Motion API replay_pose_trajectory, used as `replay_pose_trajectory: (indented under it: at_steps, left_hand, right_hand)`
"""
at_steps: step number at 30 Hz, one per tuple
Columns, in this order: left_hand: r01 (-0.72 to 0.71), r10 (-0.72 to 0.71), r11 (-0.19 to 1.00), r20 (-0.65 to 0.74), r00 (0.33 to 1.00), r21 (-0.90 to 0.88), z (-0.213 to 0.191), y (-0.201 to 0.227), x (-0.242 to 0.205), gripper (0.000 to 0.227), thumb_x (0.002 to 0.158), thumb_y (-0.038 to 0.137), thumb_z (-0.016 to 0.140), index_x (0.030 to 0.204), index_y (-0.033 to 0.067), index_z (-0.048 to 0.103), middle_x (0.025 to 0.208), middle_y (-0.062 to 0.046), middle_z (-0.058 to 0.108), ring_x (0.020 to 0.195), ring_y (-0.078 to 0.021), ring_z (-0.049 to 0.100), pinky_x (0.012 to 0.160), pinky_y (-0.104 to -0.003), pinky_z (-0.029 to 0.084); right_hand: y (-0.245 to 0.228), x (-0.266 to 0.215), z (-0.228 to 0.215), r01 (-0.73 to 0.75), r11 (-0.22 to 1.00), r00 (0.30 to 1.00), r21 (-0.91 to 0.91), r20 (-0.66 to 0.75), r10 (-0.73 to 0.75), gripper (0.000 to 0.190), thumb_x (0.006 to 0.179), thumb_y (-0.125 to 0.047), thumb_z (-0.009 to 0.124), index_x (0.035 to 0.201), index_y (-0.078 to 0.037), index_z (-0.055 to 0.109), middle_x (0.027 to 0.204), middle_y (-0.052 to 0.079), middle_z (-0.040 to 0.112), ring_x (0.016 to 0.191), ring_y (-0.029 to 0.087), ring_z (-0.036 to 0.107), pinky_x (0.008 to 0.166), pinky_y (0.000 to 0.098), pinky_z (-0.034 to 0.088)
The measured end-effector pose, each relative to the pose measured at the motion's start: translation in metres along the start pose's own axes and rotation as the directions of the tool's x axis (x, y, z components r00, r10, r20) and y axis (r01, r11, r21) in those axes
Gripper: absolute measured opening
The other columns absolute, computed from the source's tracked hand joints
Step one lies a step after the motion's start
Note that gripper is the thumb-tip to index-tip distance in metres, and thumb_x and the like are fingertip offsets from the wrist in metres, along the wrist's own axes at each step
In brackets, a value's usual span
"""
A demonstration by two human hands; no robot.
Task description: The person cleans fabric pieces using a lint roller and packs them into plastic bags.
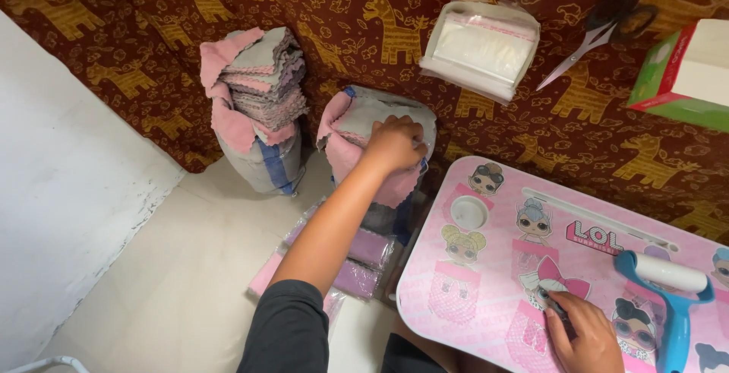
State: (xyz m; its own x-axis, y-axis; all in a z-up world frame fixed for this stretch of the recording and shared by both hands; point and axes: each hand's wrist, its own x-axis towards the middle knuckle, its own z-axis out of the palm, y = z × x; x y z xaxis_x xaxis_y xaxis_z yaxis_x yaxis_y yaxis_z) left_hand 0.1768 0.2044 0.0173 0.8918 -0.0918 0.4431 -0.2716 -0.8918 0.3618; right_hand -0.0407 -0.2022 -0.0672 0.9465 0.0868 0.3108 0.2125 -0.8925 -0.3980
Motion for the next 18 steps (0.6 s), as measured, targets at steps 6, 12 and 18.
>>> replay_pose_trajectory:
  at_steps: [6,12,18]
  left_hand:
    - [0.164,-0.145,0.975,0.130,0.981,-0.150,-0.007,-0.015,0.016,0.009,0.088,0.025,0.067,0.091,0.0202,0.074,0.089,0.003,0.078,0.085,-0.0232,0.071,0.081,-0.036,0.052]
    - [0.224,-0.223,0.849,0.060,0.973,-0.479,-0.025,-0.018,0.019,0.016,0.093,0.013,0.055,0.099,0.0066,0.068,0.083,-0.011,0.072,0.072,-0.0271,0.065,0.068,-0.038,0.053]
    - [0.082,-0.278,0.824,-0.275,0.920,-0.560,-0.060,-0.015,0.035,0.016,0.099,0.017,0.052,0.110,0.0092,0.060,0.093,-0.006,0.075,0.075,-0.0192,0.067,0.070,-0.031,0.053]
  right_hand:
    - [0.006,-0.001,0.005,0.018,1.000,1.000,0.001,-0.015,-0.018,0.030,0.084,-0.021,0.075,0.112,-0.010,0.077,0.112,0.005,0.077,0.104,0.022,0.072,0.096,0.0338,0.056]
    - [0.019,-0.001,0.013,-0.017,1.000,0.999,0.012,0.036,0.017,0.031,0.083,-0.022,0.075,0.112,-0.010,0.077,0.114,0.004,0.078,0.107,0.021,0.073,0.099,0.0337,0.057]
    - [0.040,-0.004,0.030,-0.018,0.998,1.000,0.061,0.023,0.017,0.032,0.081,-0.025,0.074,0.110,-0.013,0.078,0.112,0.006,0.079,0.114,0.023,0.074,0.103,0.0372,0.058]
